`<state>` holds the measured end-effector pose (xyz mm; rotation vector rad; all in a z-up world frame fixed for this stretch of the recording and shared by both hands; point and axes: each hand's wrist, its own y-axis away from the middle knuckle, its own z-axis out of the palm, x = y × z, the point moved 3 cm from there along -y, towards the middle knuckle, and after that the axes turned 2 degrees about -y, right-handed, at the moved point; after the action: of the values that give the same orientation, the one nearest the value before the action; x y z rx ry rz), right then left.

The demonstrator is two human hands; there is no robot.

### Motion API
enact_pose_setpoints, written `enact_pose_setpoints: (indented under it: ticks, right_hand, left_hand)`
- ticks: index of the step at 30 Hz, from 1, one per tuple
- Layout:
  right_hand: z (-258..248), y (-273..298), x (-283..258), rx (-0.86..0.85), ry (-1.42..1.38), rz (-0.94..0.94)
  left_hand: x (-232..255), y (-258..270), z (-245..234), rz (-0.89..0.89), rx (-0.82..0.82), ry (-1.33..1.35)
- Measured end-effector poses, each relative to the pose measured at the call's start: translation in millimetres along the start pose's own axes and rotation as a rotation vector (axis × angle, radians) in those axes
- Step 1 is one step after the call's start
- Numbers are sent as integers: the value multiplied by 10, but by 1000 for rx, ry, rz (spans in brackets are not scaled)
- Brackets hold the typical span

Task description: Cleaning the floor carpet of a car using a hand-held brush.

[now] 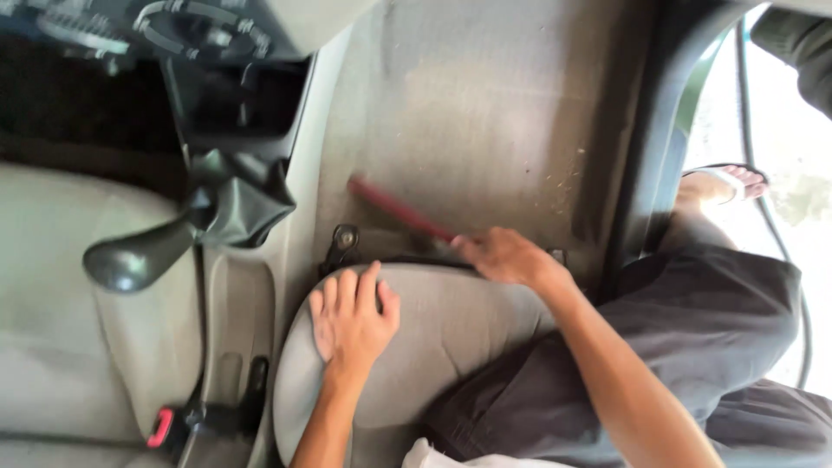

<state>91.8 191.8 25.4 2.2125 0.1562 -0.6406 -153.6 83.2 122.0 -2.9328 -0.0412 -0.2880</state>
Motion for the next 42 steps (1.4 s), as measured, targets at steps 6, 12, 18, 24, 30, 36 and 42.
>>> enact_pose_setpoints:
  ticks: [6,12,18,24,30,36,42]
  right_hand:
    - [-466,65,467,48,53,264]
    - [-822,354,536,337,-4,298]
    - [-83,43,617,-34,816,-374]
    - [-453,142,411,52,499,112]
    - [-851,571,-79,143,451,271]
    - [-268,79,192,-1,493,82]
    - [-905,751,304,234,416,319]
  left_hand:
    - [-52,-158,-3,-79,-78,162]
    - [-496,-556,39,54,-35,181]
    - [-966,-829,650,476,-168,-137]
    - [-943,-877,579,540,-220,107]
    - [-933,-902,585,582,-204,145]
    - [-897,-927,563,526,-190,133]
    - [-912,-924,597,562,-177,150]
